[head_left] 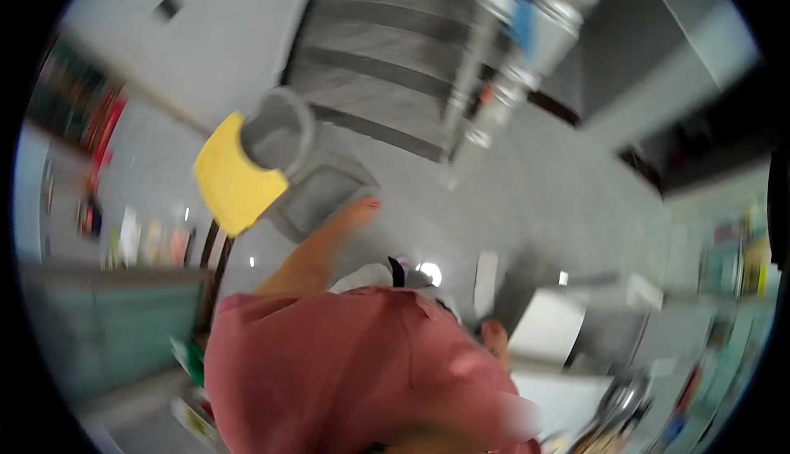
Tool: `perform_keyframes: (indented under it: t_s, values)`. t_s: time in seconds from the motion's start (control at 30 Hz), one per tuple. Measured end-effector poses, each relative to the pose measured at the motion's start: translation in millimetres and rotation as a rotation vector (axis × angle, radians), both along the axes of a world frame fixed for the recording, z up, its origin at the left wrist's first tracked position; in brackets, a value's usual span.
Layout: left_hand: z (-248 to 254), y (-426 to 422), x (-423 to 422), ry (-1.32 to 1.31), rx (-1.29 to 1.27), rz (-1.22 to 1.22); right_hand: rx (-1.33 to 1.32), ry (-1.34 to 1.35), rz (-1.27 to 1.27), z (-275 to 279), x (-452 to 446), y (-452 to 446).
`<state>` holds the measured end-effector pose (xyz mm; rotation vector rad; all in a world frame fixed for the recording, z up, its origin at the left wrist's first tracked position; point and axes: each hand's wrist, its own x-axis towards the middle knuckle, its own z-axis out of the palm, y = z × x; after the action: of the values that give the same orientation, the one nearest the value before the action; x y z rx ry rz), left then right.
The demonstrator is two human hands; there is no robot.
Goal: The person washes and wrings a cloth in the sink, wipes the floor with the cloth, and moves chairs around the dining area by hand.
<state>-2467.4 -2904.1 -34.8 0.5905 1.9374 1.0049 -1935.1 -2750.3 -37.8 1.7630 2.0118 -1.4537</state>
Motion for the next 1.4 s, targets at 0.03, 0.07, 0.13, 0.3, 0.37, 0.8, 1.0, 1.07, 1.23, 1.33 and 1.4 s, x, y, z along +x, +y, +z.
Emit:
perform_keyframes:
  t_s: [0.03,0.07,0.13,0.3,0.37,0.8,1.0,1.07,1.23,1.33,1.4]
  values:
    - [1.2,18.6,12.0,0.145,0.02,0.024,-0.03,-0.146,0.098,30.9,-24.9,11.5]
    - [-16.0,36.9,9.9,0.287,0.041,-0.055,0.024,-0.085,0.246,-53.3,10.8,37.1]
    - [4.6,58.9,35.4,0.214,0.012,0.03,-0.094,-0.102,0.472,-148.2,43.8,75.1]
    - [-24.9,2.1,82.0,0.296,-0.017,0.316,0.065,-0.351,1.231,-121.8,-78.3,224.9]
    - [-59.4,-63.6,105.7,0.218,-0.086,0.525,0.129,-0.371,1.414,-73.8,-157.6,257.1]
    - [-50.4,-305.9,56.5,-0.384,0.099,1.837,-0.14,0.084,0.921,-24.5,-593.3,131.3]
    - [-23.8,-320.7,-42.1,-0.228,0.024,1.796,-0.076,-0.081,1.039,2.8,-707.2,7.6]
    - [-22.1,-331.6,-65.7,-0.095,-0.175,1.765,-0.048,-0.111,1.082,-5.1,-746.9,-5.2]
    - [-51.6,-343.6,-109.4,0.002,-0.233,1.913,0.069,-0.135,0.888,16.8,-838.2,-54.1]
    - [-44.3,-347.6,-117.8,-0.148,0.045,1.922,-0.111,-0.161,0.999,5.1,-884.8,-57.5]
    - [-46.4,-341.5,-126.2,-0.118,-0.071,1.999,-0.268,-0.12,0.973,-25.9,-912.2,-53.4]
